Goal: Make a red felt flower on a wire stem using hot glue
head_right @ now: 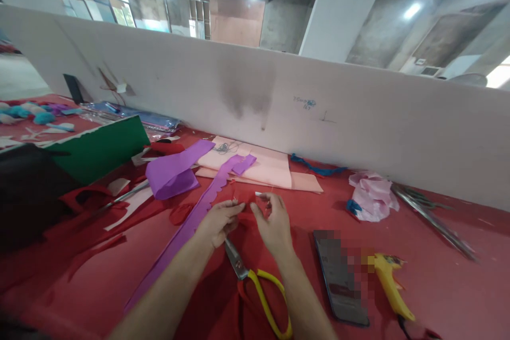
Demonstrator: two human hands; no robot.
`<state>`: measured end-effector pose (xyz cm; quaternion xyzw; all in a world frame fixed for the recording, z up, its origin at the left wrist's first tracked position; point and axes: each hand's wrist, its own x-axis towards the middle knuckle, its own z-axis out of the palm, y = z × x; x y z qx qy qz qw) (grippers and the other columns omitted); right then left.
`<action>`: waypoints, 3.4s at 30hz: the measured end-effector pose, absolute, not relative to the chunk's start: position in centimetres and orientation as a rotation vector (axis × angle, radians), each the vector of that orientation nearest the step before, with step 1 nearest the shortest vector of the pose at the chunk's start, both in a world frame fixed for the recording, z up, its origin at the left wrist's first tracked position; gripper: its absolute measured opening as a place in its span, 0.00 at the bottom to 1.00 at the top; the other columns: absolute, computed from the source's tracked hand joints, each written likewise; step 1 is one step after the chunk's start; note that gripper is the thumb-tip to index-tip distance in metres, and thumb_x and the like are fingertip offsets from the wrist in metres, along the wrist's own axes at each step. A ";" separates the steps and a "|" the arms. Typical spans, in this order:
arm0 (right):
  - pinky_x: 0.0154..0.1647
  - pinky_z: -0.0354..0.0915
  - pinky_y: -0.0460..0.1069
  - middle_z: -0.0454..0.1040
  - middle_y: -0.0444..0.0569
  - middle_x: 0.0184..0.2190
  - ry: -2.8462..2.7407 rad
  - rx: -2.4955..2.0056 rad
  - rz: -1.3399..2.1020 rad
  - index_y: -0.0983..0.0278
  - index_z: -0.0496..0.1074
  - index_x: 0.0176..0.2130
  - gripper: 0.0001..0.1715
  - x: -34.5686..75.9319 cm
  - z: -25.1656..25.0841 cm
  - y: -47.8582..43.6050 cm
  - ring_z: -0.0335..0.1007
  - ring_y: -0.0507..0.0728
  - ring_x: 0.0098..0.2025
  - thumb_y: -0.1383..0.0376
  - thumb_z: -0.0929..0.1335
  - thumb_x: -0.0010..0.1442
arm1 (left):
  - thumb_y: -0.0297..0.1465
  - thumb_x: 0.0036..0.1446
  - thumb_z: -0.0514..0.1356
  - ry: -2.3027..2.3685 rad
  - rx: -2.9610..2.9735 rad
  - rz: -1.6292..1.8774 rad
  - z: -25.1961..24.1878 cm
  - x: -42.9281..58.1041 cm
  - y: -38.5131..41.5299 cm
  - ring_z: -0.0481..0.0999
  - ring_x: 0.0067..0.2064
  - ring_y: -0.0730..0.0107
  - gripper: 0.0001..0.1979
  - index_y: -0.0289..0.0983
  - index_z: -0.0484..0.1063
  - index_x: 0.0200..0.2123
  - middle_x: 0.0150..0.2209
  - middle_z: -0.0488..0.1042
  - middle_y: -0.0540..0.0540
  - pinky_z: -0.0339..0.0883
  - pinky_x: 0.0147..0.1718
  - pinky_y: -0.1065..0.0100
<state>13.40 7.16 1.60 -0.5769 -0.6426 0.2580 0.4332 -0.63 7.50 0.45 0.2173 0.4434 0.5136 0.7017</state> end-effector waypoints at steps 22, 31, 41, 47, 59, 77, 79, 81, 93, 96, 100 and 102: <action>0.30 0.68 0.49 0.79 0.44 0.27 -0.590 -1.014 1.199 0.62 0.76 0.32 0.11 15.9 1.7 3.7 0.74 0.56 0.30 0.61 0.74 0.46 | 0.38 0.51 0.61 0.887 1.002 1.078 1.7 2.2 4.4 0.60 0.25 0.75 0.12 0.35 0.74 0.33 0.24 0.68 0.49 0.53 0.26 0.73; 0.35 0.67 0.50 0.78 0.44 0.30 -0.635 -0.999 1.169 0.61 0.76 0.33 0.10 15.2 1.7 3.3 0.72 0.55 0.32 0.61 0.73 0.47 | 0.35 0.49 0.63 0.848 0.873 1.073 1.8 3.5 3.6 0.62 0.23 0.77 0.13 0.38 0.66 0.37 0.21 0.68 0.53 0.54 0.25 0.75; 0.39 0.66 0.50 0.79 0.44 0.34 -0.659 -1.021 1.165 0.60 0.77 0.37 0.11 14.5 1.7 2.7 0.72 0.55 0.35 0.61 0.71 0.52 | 0.37 0.48 0.64 0.824 0.832 1.099 1.4 3.3 3.9 0.62 0.23 0.78 0.13 0.38 0.68 0.35 0.22 0.69 0.52 0.55 0.25 0.75; 0.40 0.66 0.50 0.78 0.44 0.34 -0.684 -1.044 1.144 0.59 0.76 0.38 0.12 14.4 2.4 2.3 0.72 0.56 0.36 0.59 0.71 0.52 | 0.35 0.50 0.63 0.832 0.844 1.099 1.0 3.3 3.9 0.63 0.24 0.78 0.11 0.38 0.68 0.36 0.23 0.70 0.51 0.55 0.25 0.75; 0.37 0.64 0.48 0.76 0.43 0.30 -0.715 -1.067 1.125 0.60 0.76 0.36 0.10 14.1 2.6 2.0 0.68 0.53 0.33 0.59 0.70 0.53 | 0.34 0.49 0.63 0.861 0.865 1.150 1.0 3.3 4.1 0.64 0.24 0.77 0.09 0.37 0.69 0.33 0.23 0.70 0.52 0.55 0.25 0.74; 0.43 0.65 0.51 0.78 0.45 0.34 -0.786 -1.104 1.036 0.62 0.75 0.38 0.12 13.7 3.0 1.5 0.71 0.55 0.37 0.65 0.72 0.49 | 0.31 0.52 0.60 1.064 1.273 1.374 1.6 3.8 3.6 0.71 0.32 0.69 0.05 0.36 0.73 0.30 0.28 0.74 0.48 0.65 0.34 0.70; 0.42 0.66 0.50 0.78 0.44 0.34 -0.790 -1.111 1.022 0.62 0.75 0.37 0.12 13.7 3.0 1.5 0.71 0.55 0.37 0.65 0.73 0.49 | 0.30 0.52 0.60 1.097 1.321 1.405 1.5 3.7 3.5 0.72 0.33 0.69 0.04 0.36 0.73 0.30 0.29 0.74 0.47 0.66 0.34 0.69; 0.42 0.66 0.50 0.78 0.44 0.34 -0.802 -1.105 1.018 0.61 0.75 0.38 0.12 13.7 2.9 1.5 0.72 0.55 0.37 0.65 0.73 0.49 | 0.30 0.52 0.59 1.144 1.400 1.438 1.4 3.6 3.4 0.72 0.33 0.69 0.04 0.37 0.74 0.30 0.29 0.75 0.47 0.66 0.35 0.69; 0.47 0.65 0.52 0.79 0.47 0.38 -0.728 -0.997 1.111 0.61 0.77 0.38 0.11 13.2 3.0 1.3 0.72 0.56 0.41 0.65 0.72 0.51 | 0.30 0.54 0.59 1.292 1.646 1.553 0.7 3.4 3.1 0.74 0.35 0.68 0.03 0.39 0.73 0.31 0.32 0.76 0.48 0.66 0.39 0.67; 0.49 0.64 0.52 0.79 0.46 0.37 -0.721 -0.968 1.143 0.61 0.77 0.38 0.11 13.2 2.8 1.3 0.72 0.56 0.41 0.66 0.72 0.51 | 0.30 0.54 0.59 1.272 1.586 1.555 0.5 3.6 3.2 0.74 0.34 0.69 0.03 0.38 0.73 0.31 0.31 0.76 0.48 0.67 0.37 0.68; 0.47 0.64 0.51 0.79 0.45 0.36 -0.693 -0.951 1.158 0.61 0.77 0.38 0.11 13.1 2.6 1.3 0.72 0.55 0.40 0.66 0.72 0.51 | 0.30 0.53 0.60 1.258 1.522 1.555 0.5 3.7 3.1 0.74 0.34 0.69 0.04 0.38 0.74 0.31 0.31 0.76 0.48 0.67 0.37 0.69; 0.46 0.64 0.50 0.79 0.45 0.35 -0.684 -0.949 1.165 0.61 0.77 0.38 0.11 13.0 2.6 1.3 0.71 0.55 0.39 0.66 0.72 0.51 | 0.31 0.52 0.60 1.261 1.485 1.547 0.6 3.6 3.1 0.74 0.34 0.69 0.04 0.38 0.74 0.31 0.31 0.76 0.48 0.67 0.37 0.69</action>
